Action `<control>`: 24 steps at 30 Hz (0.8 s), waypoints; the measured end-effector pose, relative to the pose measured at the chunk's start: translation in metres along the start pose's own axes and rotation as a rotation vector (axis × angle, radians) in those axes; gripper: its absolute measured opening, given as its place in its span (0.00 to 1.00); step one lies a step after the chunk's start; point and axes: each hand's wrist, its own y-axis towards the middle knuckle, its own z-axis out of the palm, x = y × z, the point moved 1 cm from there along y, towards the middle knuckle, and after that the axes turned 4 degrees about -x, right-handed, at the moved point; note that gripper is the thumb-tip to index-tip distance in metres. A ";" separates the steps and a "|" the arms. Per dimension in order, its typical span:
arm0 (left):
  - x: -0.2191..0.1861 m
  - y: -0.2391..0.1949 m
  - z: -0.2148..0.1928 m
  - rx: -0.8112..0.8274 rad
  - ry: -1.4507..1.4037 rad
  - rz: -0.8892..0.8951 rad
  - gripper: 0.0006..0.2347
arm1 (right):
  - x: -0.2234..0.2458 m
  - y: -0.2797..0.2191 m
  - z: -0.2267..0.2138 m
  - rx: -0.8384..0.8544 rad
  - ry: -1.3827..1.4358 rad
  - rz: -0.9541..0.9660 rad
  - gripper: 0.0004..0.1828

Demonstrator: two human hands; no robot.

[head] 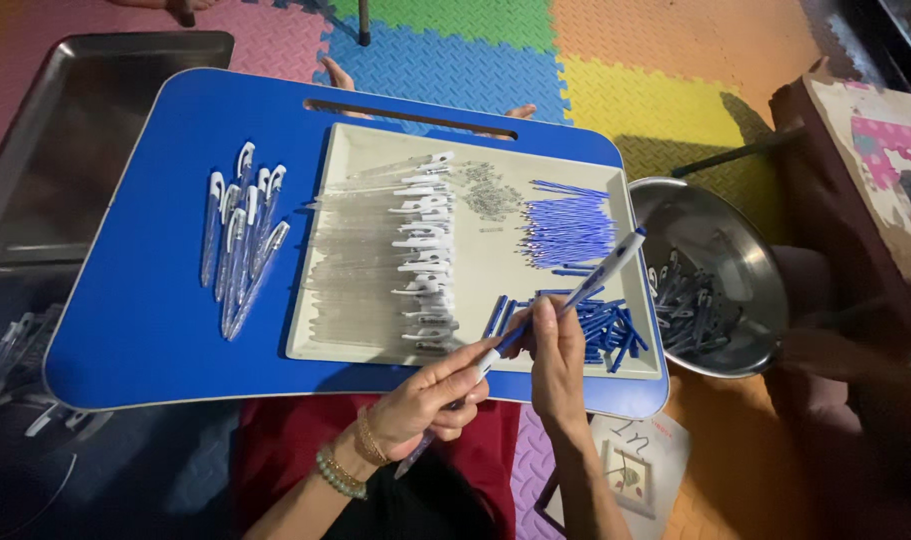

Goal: The person assembles ballpoint pens by inserting blue ink cartridges into clear plastic pen bodies. They pick up a pen body and a cartridge, insert the cartridge, and place the assembled pen on a tray. The process is repeated continuously.

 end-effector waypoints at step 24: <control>-0.012 0.028 -0.015 -0.110 0.186 -0.060 0.26 | -0.030 0.041 -0.102 -0.044 -0.986 -0.061 0.23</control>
